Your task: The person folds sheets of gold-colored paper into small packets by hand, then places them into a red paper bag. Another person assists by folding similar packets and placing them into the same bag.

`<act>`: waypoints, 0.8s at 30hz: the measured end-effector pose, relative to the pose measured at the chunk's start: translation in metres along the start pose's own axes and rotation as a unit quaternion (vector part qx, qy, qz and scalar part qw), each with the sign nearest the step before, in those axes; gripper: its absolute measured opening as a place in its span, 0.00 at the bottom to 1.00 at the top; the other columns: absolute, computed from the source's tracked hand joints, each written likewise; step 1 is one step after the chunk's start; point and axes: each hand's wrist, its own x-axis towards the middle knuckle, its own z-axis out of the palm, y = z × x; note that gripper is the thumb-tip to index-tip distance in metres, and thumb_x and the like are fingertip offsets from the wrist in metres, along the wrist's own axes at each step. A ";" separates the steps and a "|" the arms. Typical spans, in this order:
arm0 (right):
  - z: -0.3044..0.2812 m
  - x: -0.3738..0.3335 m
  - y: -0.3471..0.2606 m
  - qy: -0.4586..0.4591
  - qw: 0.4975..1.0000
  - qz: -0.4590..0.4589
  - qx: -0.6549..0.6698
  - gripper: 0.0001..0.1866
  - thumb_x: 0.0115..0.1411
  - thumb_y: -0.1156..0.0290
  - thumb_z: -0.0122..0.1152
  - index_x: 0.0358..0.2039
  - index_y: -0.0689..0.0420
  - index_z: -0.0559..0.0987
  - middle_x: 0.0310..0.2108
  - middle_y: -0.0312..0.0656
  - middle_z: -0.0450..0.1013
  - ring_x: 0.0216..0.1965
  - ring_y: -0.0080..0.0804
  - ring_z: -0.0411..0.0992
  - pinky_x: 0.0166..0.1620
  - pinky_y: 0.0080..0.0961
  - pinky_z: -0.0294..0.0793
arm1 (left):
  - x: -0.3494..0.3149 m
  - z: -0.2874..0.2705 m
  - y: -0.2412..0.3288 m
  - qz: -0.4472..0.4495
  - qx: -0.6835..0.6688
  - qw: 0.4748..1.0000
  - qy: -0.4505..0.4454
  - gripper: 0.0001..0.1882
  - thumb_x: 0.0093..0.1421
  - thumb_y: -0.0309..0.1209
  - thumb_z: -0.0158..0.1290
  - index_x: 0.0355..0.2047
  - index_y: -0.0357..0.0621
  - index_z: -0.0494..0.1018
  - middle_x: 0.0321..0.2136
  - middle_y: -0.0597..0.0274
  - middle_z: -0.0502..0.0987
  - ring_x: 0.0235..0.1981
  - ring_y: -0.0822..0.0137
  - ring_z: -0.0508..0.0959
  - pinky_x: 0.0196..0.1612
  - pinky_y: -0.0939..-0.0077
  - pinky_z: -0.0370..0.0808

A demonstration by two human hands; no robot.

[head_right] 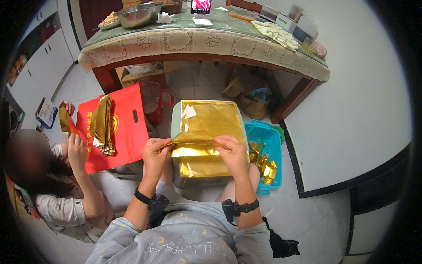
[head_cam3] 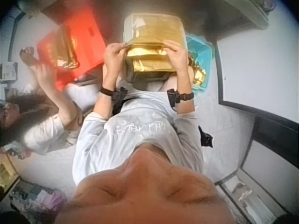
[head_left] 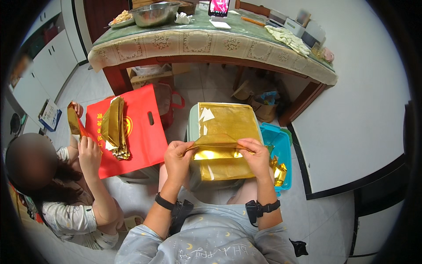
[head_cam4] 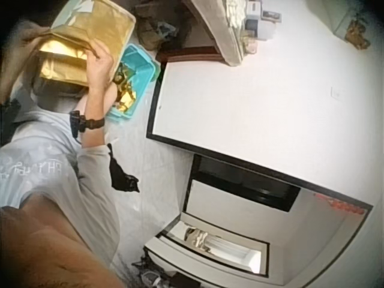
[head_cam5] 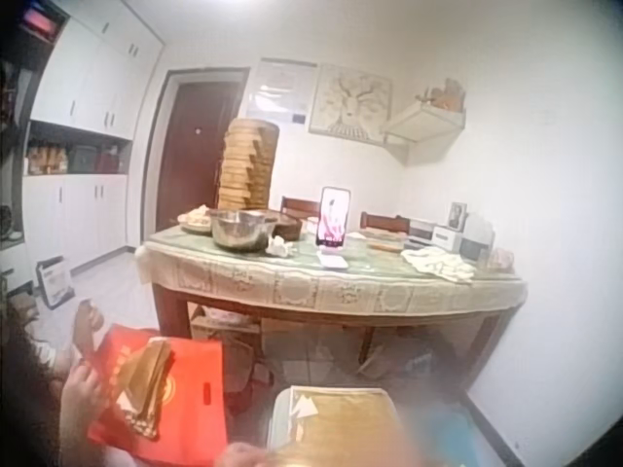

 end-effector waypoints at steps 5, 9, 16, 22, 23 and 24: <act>0.010 -0.007 0.004 0.015 1.000 0.013 0.003 0.12 0.56 0.80 0.66 0.42 0.65 0.83 0.41 0.49 0.80 0.41 0.34 0.79 0.46 0.23 0.76 | -0.002 0.003 0.002 0.072 0.071 0.995 0.012 0.08 0.54 0.20 0.63 0.36 0.36 0.83 0.27 0.57 0.79 0.27 0.68 0.78 0.31 0.79 0.73; 0.021 -0.008 0.001 0.048 0.996 -0.025 -0.073 0.12 0.58 0.78 0.65 0.43 0.65 0.83 0.38 0.50 0.81 0.38 0.33 0.80 0.43 0.23 0.77 | -0.003 0.005 0.007 0.088 0.108 0.990 0.029 0.08 0.55 0.22 0.63 0.36 0.37 0.83 0.26 0.56 0.79 0.26 0.67 0.78 0.30 0.77 0.73; 0.031 -0.008 -0.006 0.079 0.982 -0.072 -0.156 0.11 0.59 0.77 0.65 0.42 0.66 0.82 0.35 0.53 0.80 0.35 0.40 0.80 0.39 0.27 0.77 | -0.001 0.011 0.007 0.090 0.136 0.986 0.038 0.08 0.55 0.28 0.64 0.34 0.39 0.83 0.23 0.56 0.77 0.28 0.60 0.74 0.31 0.69 0.72; 0.034 -0.007 -0.008 0.078 0.969 -0.059 -0.226 0.10 0.59 0.77 0.64 0.41 0.65 0.82 0.33 0.54 0.80 0.34 0.45 0.80 0.38 0.29 0.77 | 0.002 0.015 0.006 0.090 0.123 0.988 0.031 0.08 0.57 0.29 0.62 0.35 0.37 0.83 0.26 0.52 0.81 0.26 0.58 0.78 0.31 0.69 0.74; 0.034 -0.005 -0.007 0.091 0.969 -0.089 -0.213 0.10 0.58 0.77 0.65 0.41 0.65 0.82 0.32 0.54 0.79 0.33 0.46 0.79 0.37 0.31 0.77 | 0.002 0.013 0.009 0.071 0.123 0.990 0.022 0.08 0.57 0.29 0.62 0.35 0.38 0.82 0.27 0.52 0.81 0.25 0.58 0.79 0.31 0.69 0.75; 0.034 -0.002 -0.005 0.105 0.967 -0.118 -0.199 0.10 0.58 0.77 0.65 0.40 0.65 0.82 0.32 0.54 0.79 0.32 0.47 0.79 0.35 0.33 0.77 | 0.002 0.012 0.012 0.052 0.123 0.991 0.012 0.08 0.57 0.29 0.62 0.35 0.38 0.82 0.27 0.51 0.81 0.25 0.57 0.79 0.31 0.69 0.75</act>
